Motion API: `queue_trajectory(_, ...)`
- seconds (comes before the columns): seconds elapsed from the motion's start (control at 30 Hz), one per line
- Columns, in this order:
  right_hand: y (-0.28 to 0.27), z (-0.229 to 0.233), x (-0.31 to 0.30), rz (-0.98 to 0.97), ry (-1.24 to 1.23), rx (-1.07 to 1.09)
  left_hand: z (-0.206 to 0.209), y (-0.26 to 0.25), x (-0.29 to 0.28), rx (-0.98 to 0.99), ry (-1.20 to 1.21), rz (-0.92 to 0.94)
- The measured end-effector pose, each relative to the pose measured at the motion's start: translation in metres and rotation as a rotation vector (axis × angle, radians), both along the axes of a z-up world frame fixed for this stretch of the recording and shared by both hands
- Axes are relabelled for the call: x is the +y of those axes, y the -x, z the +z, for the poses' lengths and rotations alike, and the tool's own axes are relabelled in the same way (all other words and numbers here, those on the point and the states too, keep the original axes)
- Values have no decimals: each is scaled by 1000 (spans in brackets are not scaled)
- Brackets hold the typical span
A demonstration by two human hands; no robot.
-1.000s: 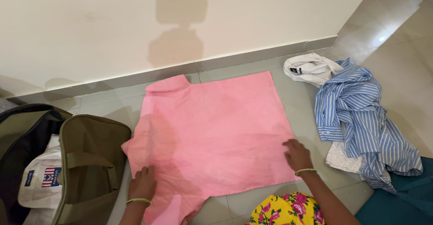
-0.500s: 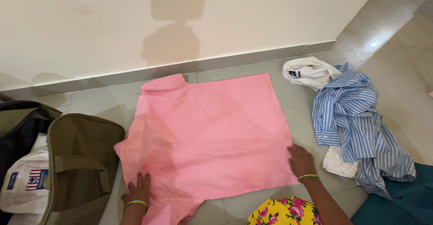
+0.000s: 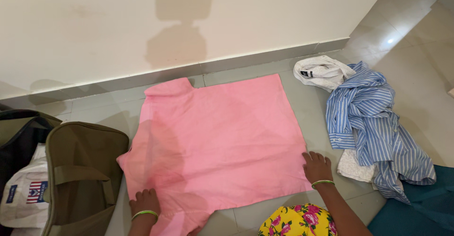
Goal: The person folds a white shirt and places it in a green bag, then buttons and smooths out a pink shirt on the floor.
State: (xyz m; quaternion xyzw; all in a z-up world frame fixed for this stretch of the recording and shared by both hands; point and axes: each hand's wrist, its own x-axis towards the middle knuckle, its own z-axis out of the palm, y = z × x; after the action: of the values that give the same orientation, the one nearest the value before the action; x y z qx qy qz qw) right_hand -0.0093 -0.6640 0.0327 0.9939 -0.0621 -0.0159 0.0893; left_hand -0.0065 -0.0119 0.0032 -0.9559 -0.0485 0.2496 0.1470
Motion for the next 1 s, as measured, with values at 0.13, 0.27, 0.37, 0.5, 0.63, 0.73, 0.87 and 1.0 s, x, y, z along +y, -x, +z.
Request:
queue_trajectory(0.13, -14, -9, -4, -142, -174, -68, 24, -9, -27, -280, 114, -44)
queue_trajectory(0.27, -33, -18, -22, -256, -201, -91, 46, -16, -69, -371, 162, -191)
queue_trajectory(0.37, -52, -24, -28, -338, -201, -82, 44, -19, -100, -459, 277, -222)
queue_trajectory(0.5, -75, -29, -32, -420, -215, -70, 23, -20, -122, -549, 310, -214)
queue_trajectory(0.63, -94, -36, -24, -441, -121, -68, -2, -18, -121, -684, 423, -207)
queue_trajectory(0.73, -101, -44, -18, -405, 0, -57, -16, -16, -115, -790, 524, -242)
queue_trajectory(0.87, -103, -50, -20, -364, 16, -133, -21, -19, -112, -811, 579, -229)
queue_trajectory(1.0, -103, -56, -25, -389, -129, -145, -20, -18, -113, -854, 589, -224)
